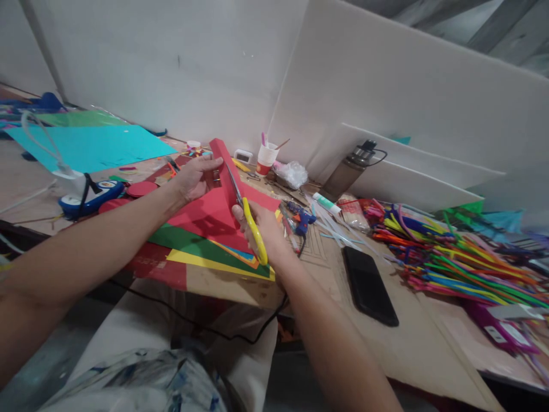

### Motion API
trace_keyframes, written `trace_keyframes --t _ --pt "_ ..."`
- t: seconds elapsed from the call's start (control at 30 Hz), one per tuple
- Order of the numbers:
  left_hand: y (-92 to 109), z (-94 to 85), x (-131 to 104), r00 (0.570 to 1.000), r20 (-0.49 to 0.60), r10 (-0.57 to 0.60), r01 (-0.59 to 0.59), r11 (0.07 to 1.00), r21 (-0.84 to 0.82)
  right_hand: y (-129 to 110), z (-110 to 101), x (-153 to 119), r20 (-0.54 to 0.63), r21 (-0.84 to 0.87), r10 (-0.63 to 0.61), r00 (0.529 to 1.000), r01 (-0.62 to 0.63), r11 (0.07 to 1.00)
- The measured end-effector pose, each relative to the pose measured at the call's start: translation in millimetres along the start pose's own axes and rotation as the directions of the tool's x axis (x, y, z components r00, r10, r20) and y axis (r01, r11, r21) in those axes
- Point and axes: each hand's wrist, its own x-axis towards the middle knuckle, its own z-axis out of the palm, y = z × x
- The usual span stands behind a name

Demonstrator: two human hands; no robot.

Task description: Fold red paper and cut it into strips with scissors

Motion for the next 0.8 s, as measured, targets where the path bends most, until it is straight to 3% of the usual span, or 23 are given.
trace_keyframes --t 0.37,0.8 --pt "0.4 -2.8 0.4 0.999 -0.014 0.038 -0.038 0.999 0.011 8.9 0.3 0.7 0.007 -0.022 -0.007 1.000 0.007 1.000" --pt "0.4 1.1 -2.1 1.000 0.004 0.002 -0.002 0.999 0.034 5.6 0.3 0.2 -0.001 -0.041 0.006 1.000 -0.006 0.999"
